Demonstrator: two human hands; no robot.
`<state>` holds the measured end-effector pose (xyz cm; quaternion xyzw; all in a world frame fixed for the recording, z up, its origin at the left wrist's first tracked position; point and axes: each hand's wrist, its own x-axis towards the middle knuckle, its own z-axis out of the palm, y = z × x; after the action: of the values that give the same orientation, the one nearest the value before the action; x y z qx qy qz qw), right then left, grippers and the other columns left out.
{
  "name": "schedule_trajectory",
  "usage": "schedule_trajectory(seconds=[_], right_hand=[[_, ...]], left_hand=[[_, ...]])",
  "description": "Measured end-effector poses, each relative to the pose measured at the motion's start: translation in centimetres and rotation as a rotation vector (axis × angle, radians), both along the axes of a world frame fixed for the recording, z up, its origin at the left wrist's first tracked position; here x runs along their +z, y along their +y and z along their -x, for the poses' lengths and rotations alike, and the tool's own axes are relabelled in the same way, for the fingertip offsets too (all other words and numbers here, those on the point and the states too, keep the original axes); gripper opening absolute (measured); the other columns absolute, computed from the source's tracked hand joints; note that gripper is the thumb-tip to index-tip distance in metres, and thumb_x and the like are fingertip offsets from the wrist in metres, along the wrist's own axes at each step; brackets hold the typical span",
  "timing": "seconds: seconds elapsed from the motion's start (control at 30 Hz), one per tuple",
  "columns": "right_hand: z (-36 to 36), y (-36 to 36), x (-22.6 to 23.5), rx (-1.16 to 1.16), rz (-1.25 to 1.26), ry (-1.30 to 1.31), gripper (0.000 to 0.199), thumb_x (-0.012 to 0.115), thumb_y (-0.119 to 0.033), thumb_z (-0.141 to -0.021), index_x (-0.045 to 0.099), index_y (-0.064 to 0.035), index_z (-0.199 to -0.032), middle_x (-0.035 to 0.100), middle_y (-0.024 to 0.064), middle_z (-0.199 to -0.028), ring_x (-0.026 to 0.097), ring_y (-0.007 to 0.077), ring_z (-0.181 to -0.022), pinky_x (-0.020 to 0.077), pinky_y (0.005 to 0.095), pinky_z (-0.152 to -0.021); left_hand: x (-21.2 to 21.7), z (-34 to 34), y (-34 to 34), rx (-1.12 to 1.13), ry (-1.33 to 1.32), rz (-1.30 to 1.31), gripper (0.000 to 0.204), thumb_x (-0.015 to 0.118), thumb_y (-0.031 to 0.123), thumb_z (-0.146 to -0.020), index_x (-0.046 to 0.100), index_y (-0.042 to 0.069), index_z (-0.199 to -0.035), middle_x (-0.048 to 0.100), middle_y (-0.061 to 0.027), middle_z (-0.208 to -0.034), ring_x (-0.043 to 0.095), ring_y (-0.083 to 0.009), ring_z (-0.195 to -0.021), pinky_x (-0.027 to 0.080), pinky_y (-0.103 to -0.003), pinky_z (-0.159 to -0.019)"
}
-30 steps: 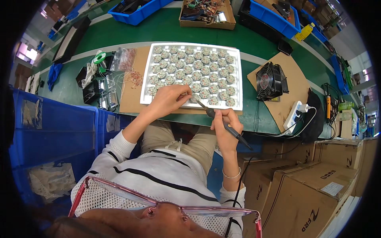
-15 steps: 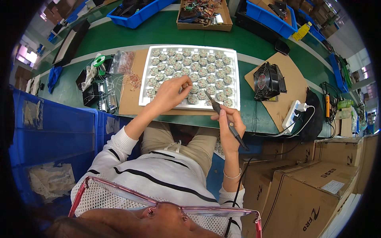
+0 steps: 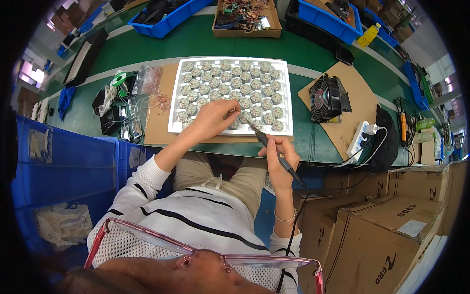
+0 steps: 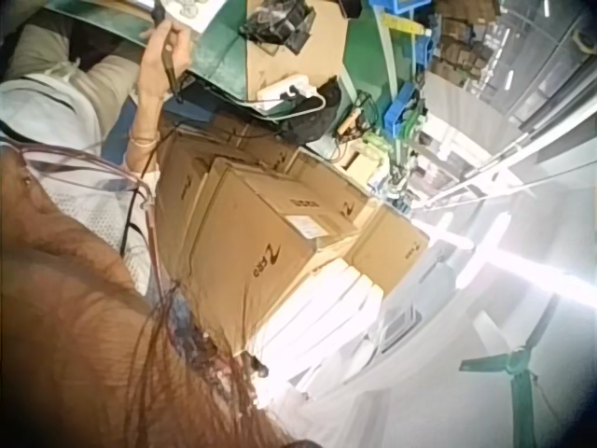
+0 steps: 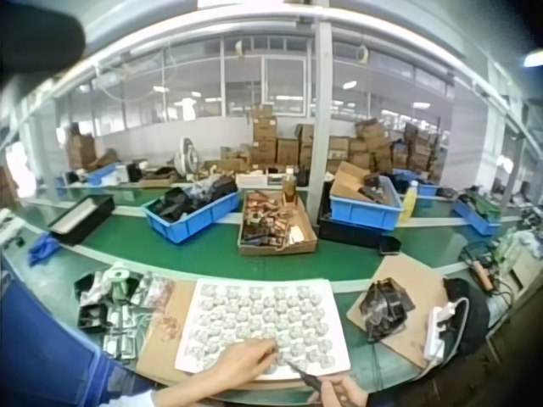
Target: The person solders small components onto circular circuit modules arranged in a tray using a soldering iron, positioning the parts by hand.
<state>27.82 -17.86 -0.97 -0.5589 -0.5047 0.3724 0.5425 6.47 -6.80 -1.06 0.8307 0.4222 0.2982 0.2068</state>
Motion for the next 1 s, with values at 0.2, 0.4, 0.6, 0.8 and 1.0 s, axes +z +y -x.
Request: schedule_trajectory(seconds=[0.2, 0.4, 0.6, 0.8, 1.0], right_hand=[[-0.1, 0.0, -0.1, -0.009, 0.024, -0.051, 0.013, 0.060, -0.010, -0.098, 0.069, -0.0014, -0.102, 0.072, 0.0057, -0.069, 0.063, 0.0095, -0.068, 0.0441, 0.0289, -0.086], [-0.2, 0.0, 0.0, 0.013, -0.011, -0.109, 0.013, 0.060, -0.010, -0.099, 0.069, -0.0021, -0.102, 0.072, 0.0060, -0.069, 0.063, 0.0095, -0.068, 0.0457, 0.0295, -0.084], [0.0, 0.2, 0.4, -0.028, -0.010, 0.055, 0.015, 0.057, -0.008, -0.100, 0.067, 0.0023, -0.106, 0.071, 0.0078, -0.073, 0.065, 0.0100, -0.069, 0.0490, 0.0252, -0.071], [0.3, 0.9, -0.3, -0.014, -0.043, 0.005, 0.015, 0.057, -0.008, -0.100, 0.066, 0.0028, -0.106, 0.071, 0.0077, -0.073, 0.065, 0.0095, -0.069, 0.0488, 0.0242, -0.069], [0.4, 1.2, -0.4, -0.006, -0.034, -0.023, 0.014, 0.058, -0.009, -0.100, 0.066, 0.0017, -0.105, 0.072, 0.0076, -0.072, 0.065, 0.0092, -0.070, 0.0487, 0.0245, -0.069]], left_hand=[[0.1, -0.2, -0.1, -0.021, 0.052, 0.029, 0.012, 0.060, 0.018, -0.094, 0.060, 0.007, -0.099, 0.068, -0.0146, -0.088, 0.066, -0.0374, -0.086, 0.051, -0.050, -0.071], [-0.5, -0.4, 0.0, -0.039, 0.051, -0.017, 0.012, 0.064, 0.017, -0.092, 0.064, 0.008, -0.099, 0.068, -0.0142, -0.086, 0.066, -0.0353, -0.081, 0.051, -0.045, -0.068], [0.5, -0.1, 0.4, -0.003, 0.007, 0.049, 0.011, 0.062, 0.018, -0.093, 0.062, 0.008, -0.096, 0.068, -0.0121, -0.082, 0.067, -0.0352, -0.079, 0.051, -0.048, -0.066], [0.1, -0.3, 0.8, 0.130, 0.066, 0.036, 0.010, 0.063, 0.019, -0.094, 0.063, 0.010, -0.099, 0.068, -0.0115, -0.076, 0.067, -0.0316, -0.073, 0.050, -0.043, -0.063], [-0.2, -0.4, 0.9, 0.085, 0.061, 0.007, 0.010, 0.062, 0.019, -0.094, 0.062, 0.010, -0.098, 0.069, -0.0122, -0.077, 0.068, -0.0326, -0.076, 0.050, -0.044, -0.064]])
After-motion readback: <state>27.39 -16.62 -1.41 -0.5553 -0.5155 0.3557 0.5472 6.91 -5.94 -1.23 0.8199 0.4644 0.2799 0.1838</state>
